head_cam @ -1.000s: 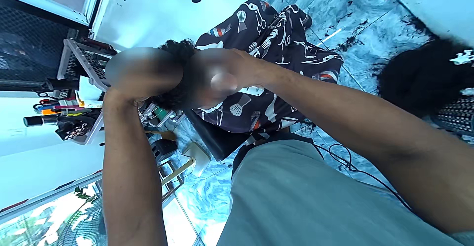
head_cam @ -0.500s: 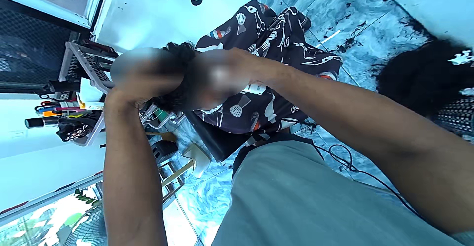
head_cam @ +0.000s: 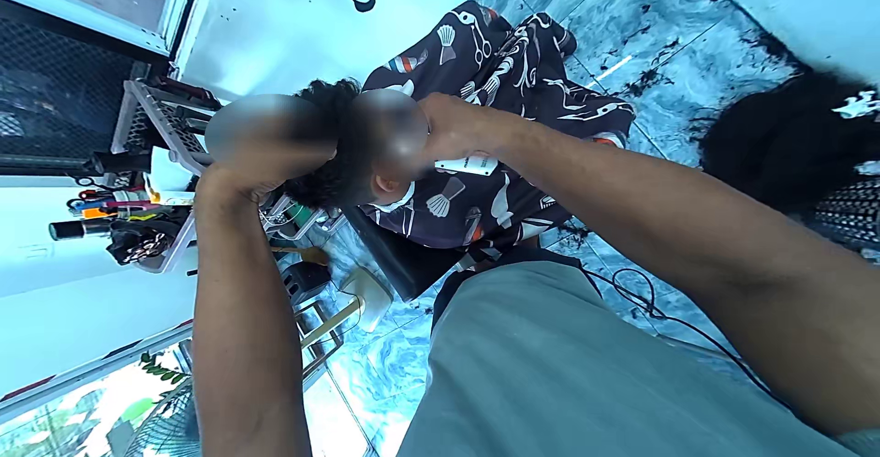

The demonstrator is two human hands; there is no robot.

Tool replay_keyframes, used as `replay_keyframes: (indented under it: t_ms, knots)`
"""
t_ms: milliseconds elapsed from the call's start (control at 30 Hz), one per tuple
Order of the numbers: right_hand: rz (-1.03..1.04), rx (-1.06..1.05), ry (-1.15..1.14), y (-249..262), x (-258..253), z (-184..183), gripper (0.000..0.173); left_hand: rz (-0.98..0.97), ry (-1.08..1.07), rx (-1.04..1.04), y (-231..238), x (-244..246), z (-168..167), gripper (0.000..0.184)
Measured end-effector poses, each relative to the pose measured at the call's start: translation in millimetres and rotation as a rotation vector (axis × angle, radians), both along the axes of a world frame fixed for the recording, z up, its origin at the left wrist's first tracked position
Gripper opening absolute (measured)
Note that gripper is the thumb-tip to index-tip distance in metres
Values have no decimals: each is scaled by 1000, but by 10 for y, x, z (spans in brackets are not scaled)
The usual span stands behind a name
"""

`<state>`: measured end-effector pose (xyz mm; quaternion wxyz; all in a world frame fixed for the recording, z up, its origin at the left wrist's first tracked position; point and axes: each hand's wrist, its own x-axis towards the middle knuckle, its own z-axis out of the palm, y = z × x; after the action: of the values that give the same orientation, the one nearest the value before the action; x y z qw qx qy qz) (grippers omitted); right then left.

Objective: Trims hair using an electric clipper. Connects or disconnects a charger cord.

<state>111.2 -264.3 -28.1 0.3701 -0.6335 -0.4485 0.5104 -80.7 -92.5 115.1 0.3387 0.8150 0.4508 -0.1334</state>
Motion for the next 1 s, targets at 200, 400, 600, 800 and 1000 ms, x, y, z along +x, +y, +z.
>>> replay_keyframes:
  t_ms: [200, 400, 600, 800, 1000]
  knots:
    - [45, -17, -80, 17, 8, -13, 48, -8, 8, 8, -9, -9, 5, 50]
    - [-8, -35, 95, -2, 14, 51, 46, -4, -3, -1, -21, -15, 6, 50]
    - [-63, -33, 165, 1, 22, 57, 46, -1, -2, -3, -22, -10, 2, 50]
    - [-11, -76, 77, -7, 14, 30, 47, 2, -7, -4, -11, -7, -1, 51]
    - [38, -65, -63, -8, 9, 60, 48, -1, -4, -5, -26, -5, 4, 50]
